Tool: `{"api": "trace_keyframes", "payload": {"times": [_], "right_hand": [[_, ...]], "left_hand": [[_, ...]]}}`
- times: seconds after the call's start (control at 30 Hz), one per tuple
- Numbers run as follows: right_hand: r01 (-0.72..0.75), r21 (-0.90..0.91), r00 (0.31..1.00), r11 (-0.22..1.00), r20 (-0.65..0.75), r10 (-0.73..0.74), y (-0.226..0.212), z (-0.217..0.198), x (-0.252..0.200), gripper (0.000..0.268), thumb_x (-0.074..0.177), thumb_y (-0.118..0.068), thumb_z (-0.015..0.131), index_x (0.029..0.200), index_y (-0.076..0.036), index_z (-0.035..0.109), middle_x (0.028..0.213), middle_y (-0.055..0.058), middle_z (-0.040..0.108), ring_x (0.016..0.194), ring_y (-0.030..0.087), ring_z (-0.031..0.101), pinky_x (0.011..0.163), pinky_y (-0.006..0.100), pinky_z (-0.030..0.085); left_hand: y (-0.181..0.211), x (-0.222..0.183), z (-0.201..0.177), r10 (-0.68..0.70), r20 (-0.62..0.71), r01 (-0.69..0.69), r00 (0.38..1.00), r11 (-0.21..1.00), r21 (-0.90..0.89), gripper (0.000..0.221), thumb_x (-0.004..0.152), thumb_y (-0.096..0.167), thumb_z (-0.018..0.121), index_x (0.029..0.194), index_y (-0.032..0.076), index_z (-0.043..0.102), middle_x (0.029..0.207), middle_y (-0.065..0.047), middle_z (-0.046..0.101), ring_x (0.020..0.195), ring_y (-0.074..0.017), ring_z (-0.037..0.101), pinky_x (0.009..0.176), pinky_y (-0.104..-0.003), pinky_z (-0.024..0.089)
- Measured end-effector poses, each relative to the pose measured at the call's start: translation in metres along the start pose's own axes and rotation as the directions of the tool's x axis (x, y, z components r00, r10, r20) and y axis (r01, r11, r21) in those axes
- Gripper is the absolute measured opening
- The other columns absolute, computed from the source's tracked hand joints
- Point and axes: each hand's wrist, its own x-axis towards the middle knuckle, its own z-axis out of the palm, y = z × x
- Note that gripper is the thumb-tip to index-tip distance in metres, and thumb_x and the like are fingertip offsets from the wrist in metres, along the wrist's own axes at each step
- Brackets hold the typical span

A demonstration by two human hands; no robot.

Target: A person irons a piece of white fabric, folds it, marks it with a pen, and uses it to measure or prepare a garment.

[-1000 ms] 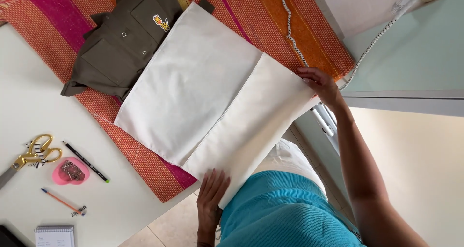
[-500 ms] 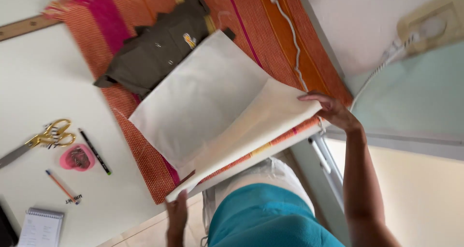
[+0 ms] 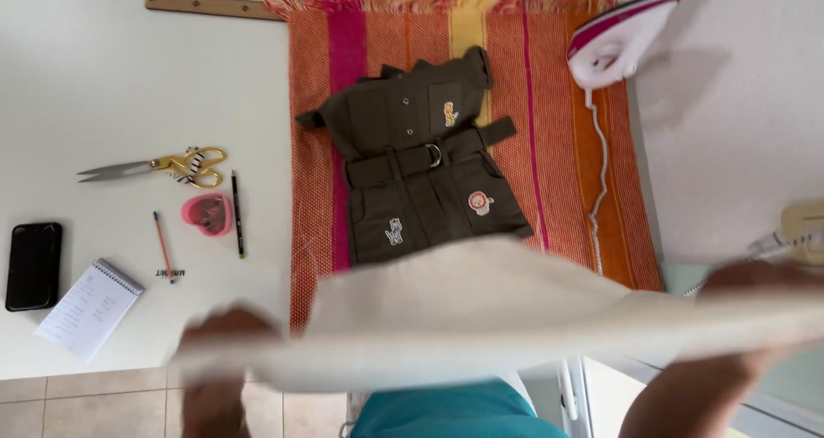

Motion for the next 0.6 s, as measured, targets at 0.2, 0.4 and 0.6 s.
{"api": "trace_keyframes", "payload": {"times": [0.2,0.4,0.6], "right_hand": [[-0.383,-0.782,0.893,0.491,-0.45,-0.02,0.13,0.068,0.11,0.03,0.101,-0.006,0.064,0.08,-0.017,0.044,0.078,-0.008,0.038,0.079,0.006,0.034,0.065,0.033,0.025],[-0.5,-0.738,0.865,0.452,-0.399,0.305,0.28,0.053,0.128,0.055,0.11,-0.047,0.078,0.072,-0.017,0.052,0.061,0.001,0.049,0.059,0.014,0.042,0.061,0.036,0.035],[-0.743,-0.526,0.648,0.413,-0.412,0.641,0.318,0.075,0.101,0.075,0.103,-0.051,0.082,0.149,0.002,0.056,0.143,0.03,0.053,0.134,0.039,0.048,0.116,0.057,0.037]], "left_hand": [[-0.039,0.163,0.07,0.001,0.068,-0.012,0.998,0.987,0.162,0.028,0.112,0.032,0.063,0.089,0.018,0.059,0.083,0.011,0.054,0.079,-0.0019,0.05,0.068,-0.025,0.041],[-0.222,0.291,0.065,-0.112,-0.155,0.153,0.982,0.948,0.28,0.044,0.107,0.055,0.075,0.114,0.012,0.081,0.085,-0.009,0.076,0.067,-0.0179,0.068,0.064,-0.034,0.053],[-0.128,0.317,0.134,-0.342,-0.105,0.355,0.934,0.925,0.136,0.08,0.095,0.073,0.074,0.13,0.001,0.079,0.128,-0.024,0.077,0.128,-0.0378,0.069,0.106,-0.044,0.053]]}}
